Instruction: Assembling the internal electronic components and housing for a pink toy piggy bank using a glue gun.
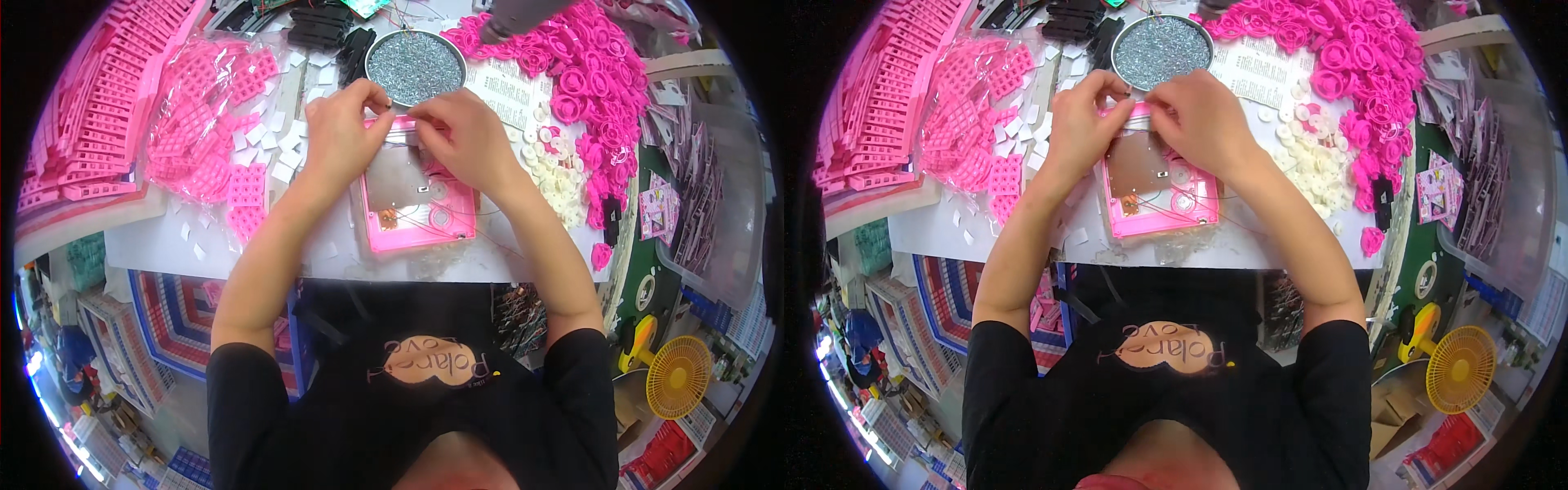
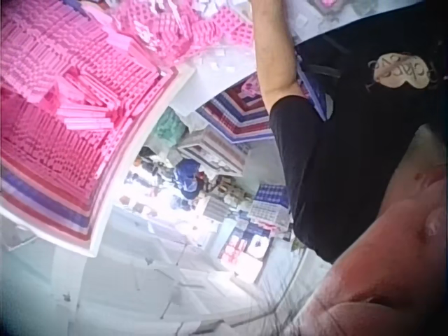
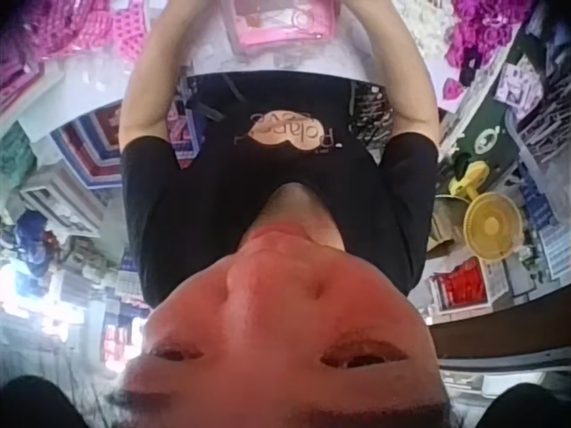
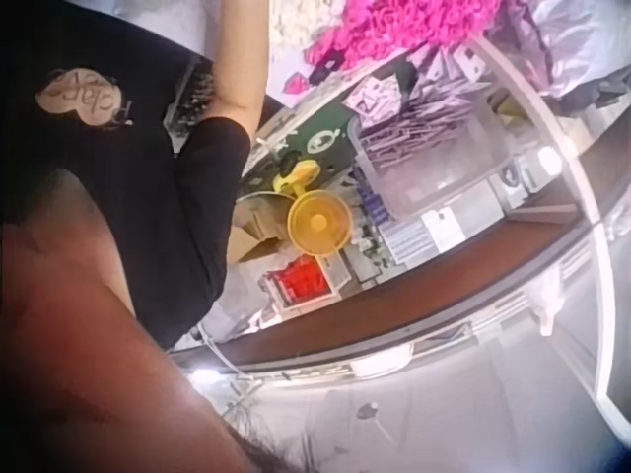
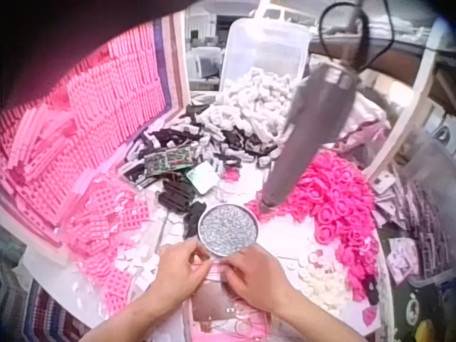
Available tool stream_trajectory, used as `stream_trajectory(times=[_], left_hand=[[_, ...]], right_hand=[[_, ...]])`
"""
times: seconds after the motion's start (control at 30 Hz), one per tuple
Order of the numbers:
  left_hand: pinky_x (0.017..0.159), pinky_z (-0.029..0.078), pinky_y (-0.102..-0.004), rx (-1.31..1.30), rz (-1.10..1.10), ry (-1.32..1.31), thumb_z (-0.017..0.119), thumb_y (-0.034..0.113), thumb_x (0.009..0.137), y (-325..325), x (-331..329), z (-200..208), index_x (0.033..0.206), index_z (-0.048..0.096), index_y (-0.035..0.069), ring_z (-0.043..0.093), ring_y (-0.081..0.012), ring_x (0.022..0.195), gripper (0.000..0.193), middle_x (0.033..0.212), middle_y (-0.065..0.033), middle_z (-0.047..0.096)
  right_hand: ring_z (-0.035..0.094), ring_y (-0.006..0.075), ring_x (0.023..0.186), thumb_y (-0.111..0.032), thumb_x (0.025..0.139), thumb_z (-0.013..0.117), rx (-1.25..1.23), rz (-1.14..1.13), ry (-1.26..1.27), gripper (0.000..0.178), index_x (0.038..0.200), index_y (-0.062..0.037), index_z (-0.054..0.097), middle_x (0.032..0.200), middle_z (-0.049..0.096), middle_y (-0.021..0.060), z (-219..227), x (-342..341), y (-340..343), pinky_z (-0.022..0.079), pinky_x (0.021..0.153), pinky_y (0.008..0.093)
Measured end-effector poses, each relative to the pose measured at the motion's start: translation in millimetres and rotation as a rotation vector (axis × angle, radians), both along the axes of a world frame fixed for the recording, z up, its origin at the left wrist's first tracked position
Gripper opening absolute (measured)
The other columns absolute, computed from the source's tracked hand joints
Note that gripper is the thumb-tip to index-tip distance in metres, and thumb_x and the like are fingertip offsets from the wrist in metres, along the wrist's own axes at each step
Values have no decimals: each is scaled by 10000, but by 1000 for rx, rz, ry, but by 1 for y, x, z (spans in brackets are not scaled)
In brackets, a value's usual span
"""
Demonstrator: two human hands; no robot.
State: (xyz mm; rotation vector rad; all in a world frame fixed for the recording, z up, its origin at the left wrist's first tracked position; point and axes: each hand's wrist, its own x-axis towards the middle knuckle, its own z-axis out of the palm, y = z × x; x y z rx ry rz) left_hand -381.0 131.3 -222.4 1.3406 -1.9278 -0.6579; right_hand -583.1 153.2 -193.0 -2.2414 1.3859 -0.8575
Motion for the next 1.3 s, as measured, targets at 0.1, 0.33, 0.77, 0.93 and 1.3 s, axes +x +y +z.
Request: stream_trajectory(times=[0.1,0.33,0.77,0.93,1.3], left_hand=[[830,399,-416,-108,-19,70,744,187,828,6,-1,6,926,661,111,659,-207,765,149,816,-11,702],[697,488,-290,136,-179,72,731,115,864,22,2,28,1034,696,-9,611,-134,718,213,893,-72,715],[709,450,-259,183,-240,304,679,62,913,27,11,13,974,685,10,553,-95,757,80,865,-21,660],[822,395,-329,-88,-256,127,706,63,862,27,14,16,948,694,71,591,-168,757,87,881,-42,673],[855,355,-359,-160,-256,64,732,73,827,41,15,10,930,699,108,616,-194,797,114,879,-21,688]], right_hand=[[648,331,826,-191,870,651,66,-53,-126,166,912,-58,741,785,692,106,0,11,-11,518,739,462],[643,287,797,-162,852,722,36,148,-108,140,941,-54,735,818,691,84,10,0,-7,515,668,384],[639,144,775,-60,862,688,382,41,-500,343,1204,-50,715,948,708,80,5,-5,35,517,687,268],[651,119,783,-50,854,667,624,157,-596,448,1302,-26,659,948,699,72,8,-9,24,518,705,248],[715,349,929,-211,811,686,-114,-657,650,307,1071,-51,713,966,727,203,-4,-53,-233,565,837,426]])
